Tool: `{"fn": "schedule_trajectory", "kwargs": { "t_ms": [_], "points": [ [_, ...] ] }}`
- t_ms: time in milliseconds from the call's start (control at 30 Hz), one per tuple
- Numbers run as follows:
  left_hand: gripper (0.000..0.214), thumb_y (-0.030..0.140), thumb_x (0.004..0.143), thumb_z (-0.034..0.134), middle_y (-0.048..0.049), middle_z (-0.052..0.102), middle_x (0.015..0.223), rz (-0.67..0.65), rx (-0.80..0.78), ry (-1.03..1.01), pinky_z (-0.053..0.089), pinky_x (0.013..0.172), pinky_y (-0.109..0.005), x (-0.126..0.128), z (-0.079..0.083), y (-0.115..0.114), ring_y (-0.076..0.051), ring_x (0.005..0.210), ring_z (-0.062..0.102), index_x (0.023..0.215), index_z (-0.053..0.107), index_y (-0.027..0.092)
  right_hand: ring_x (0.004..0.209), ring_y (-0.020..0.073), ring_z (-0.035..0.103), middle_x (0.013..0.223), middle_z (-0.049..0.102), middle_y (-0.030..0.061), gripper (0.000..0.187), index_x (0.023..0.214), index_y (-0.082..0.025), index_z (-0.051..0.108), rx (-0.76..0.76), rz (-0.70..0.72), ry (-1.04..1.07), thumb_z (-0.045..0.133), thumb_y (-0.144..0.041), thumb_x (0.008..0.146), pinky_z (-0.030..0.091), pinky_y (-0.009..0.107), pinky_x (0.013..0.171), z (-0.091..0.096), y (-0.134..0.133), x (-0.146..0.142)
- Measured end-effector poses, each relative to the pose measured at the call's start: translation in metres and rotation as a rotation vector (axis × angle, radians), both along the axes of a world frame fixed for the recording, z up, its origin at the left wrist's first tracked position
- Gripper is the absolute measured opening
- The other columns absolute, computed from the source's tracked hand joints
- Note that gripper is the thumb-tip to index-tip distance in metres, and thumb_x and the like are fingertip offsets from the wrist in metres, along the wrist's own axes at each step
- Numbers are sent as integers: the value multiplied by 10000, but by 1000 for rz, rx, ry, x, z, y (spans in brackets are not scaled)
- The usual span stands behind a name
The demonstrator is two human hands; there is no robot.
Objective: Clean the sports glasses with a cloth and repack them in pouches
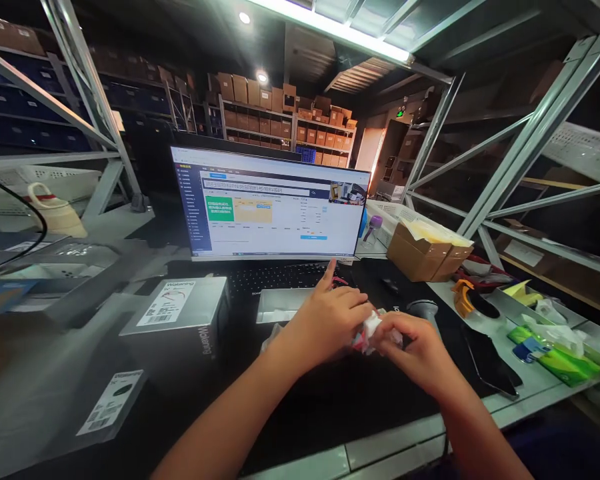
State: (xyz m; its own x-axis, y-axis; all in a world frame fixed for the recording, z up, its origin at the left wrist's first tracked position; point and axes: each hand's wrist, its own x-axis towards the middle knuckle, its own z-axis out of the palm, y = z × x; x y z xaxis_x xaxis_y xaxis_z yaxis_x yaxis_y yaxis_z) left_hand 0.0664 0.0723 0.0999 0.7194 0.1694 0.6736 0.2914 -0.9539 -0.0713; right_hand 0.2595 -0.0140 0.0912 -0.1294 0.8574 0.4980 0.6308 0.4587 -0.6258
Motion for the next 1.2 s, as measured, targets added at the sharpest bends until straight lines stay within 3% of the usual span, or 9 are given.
{"fn": "schedule_trajectory", "kwargs": {
  "t_ms": [67,167,300,467,667,767,867,1033,1200],
  "points": [
    [300,100,915,565,-64,660,1317,39,61,-62,119,1264,-597,0,2,-3,-222,1281,579,1181,640,217,665,159,622,723,705,-8,143,680,-220,675,92,-67,68,722,-151,796,452,263,645,-4,1,-7],
    [493,85,901,600,-158,511,1470,247,121,-270,296,1208,-600,-1,5,-9,-299,1398,457,1377,529,190,620,153,599,696,677,1,169,668,-207,650,180,-238,347,781,-249,766,443,255,582,-9,3,-8],
    [444,92,828,661,-153,615,1234,479,13,-448,539,965,-496,0,6,-19,-312,1130,604,1260,589,164,561,125,548,672,623,-17,274,722,-200,625,272,-423,768,858,-343,712,419,233,519,-18,8,-5],
    [612,219,694,752,-133,613,1198,393,-120,-288,533,943,-496,16,-5,-35,-326,1096,588,1271,561,156,525,132,546,661,638,-5,320,744,-200,613,241,-403,952,864,-394,698,434,240,488,-27,8,-30],
    [292,231,777,696,-151,632,1041,469,64,-267,527,882,-484,31,-18,-36,-327,993,593,1026,601,112,549,134,505,591,576,-24,252,594,-203,550,230,-388,731,787,-244,671,416,241,526,-25,3,-56],
    [199,144,818,619,-161,627,1035,444,196,-303,514,906,-469,35,-24,-29,-312,989,586,1011,606,97,522,120,469,538,531,-42,248,545,-204,508,284,-405,621,728,-175,655,387,234,517,-25,2,-52],
    [193,189,876,579,-185,613,1079,374,239,-346,501,943,-496,37,-28,-23,-324,1038,575,1045,613,103,498,105,441,506,500,-49,312,524,-199,482,323,-453,561,755,-202,675,360,227,499,-29,1,-46],
    [213,175,908,565,-166,592,1253,265,157,-267,445,1054,-547,33,-21,-23,-305,1165,566,1113,616,199,453,95,412,469,478,-46,432,507,-203,449,304,-467,641,805,-334,713,341,223,453,-38,-2,-42],
    [192,160,915,589,-134,581,1337,216,156,-160,399,1116,-560,23,-8,-25,-293,1231,551,1085,622,241,425,96,410,465,462,-50,506,496,-217,416,243,-440,819,880,-373,626,349,231,415,-32,-6,-41]
  ]
}}
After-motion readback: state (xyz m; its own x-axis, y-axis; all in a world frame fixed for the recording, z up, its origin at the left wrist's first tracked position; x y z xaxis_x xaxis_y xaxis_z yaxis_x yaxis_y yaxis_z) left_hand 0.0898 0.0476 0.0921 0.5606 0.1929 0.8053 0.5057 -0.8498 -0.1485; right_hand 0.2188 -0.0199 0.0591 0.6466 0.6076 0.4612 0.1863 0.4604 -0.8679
